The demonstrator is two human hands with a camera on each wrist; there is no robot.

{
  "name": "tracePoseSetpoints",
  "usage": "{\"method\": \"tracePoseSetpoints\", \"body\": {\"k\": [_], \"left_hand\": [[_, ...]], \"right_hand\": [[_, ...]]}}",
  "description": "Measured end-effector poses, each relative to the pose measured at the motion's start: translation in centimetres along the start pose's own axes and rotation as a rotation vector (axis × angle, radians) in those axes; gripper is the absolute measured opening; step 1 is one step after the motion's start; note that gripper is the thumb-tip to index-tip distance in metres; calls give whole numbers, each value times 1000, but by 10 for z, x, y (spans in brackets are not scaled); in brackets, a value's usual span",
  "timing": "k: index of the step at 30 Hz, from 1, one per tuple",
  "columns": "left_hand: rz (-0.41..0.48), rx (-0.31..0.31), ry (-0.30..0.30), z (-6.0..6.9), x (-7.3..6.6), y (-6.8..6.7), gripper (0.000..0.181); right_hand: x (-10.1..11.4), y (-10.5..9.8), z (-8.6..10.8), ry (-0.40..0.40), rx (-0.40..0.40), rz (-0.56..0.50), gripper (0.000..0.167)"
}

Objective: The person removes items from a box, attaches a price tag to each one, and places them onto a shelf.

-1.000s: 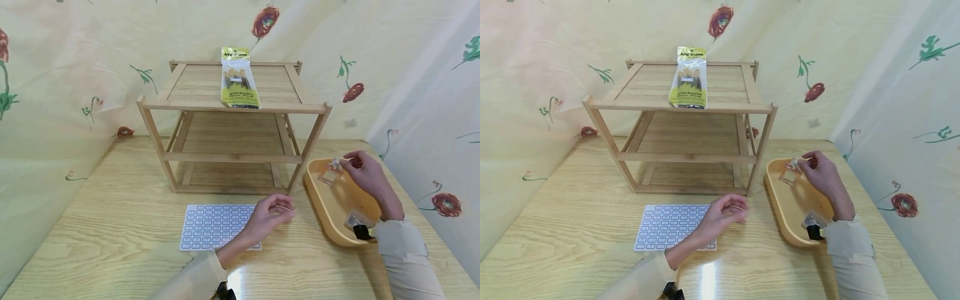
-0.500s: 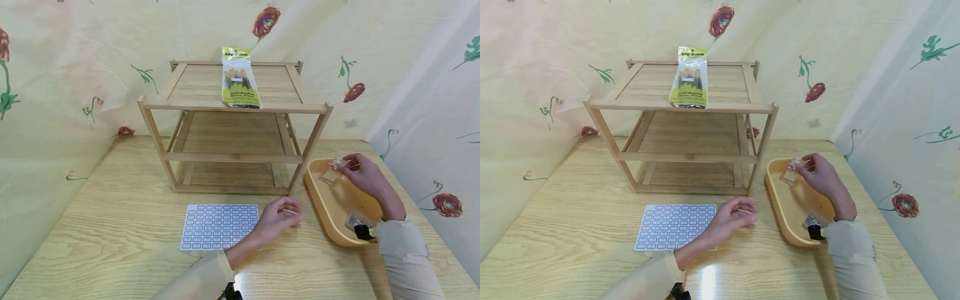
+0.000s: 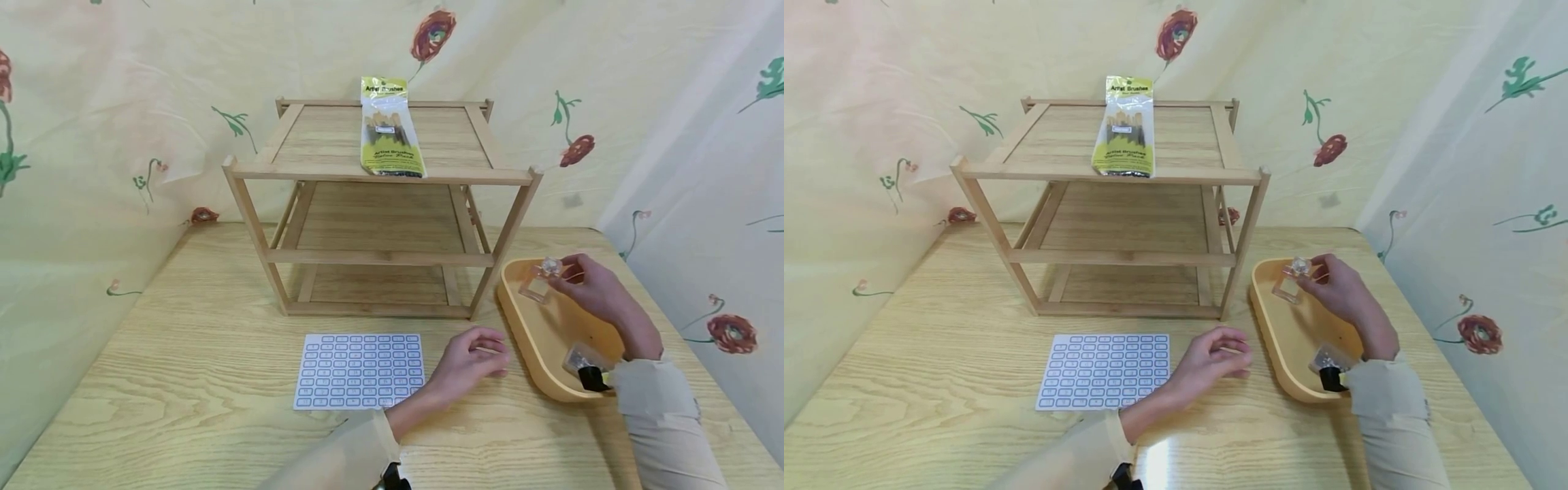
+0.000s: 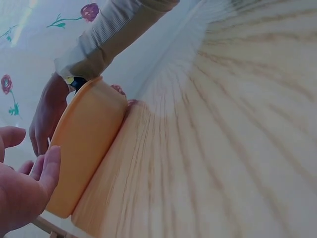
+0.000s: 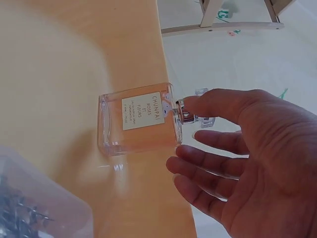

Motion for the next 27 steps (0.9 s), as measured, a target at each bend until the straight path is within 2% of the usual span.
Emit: {"method": "tracePoseSetpoints", "body": {"k": [6, 18, 27], "left_hand": [[24, 3, -18, -3, 7, 7, 37], [46, -44, -14, -8, 13, 17, 34], [106, -54, -31, -9, 17, 23, 33]], "right_hand": [[-1, 3, 0, -1, 19, -1, 53], [-3, 7, -1, -10, 18, 0, 49], [-3, 8, -1, -3, 17, -5, 48]]}}
Point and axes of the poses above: each hand's wrist, its own z-axis away from the middle knuckle, its own y-axis out of the palm, x = y × z, the point moved 9 cm from there along -z, towards the middle knuckle, and after that the axes turned 2 degrees about -x, right-handed, at the moved point
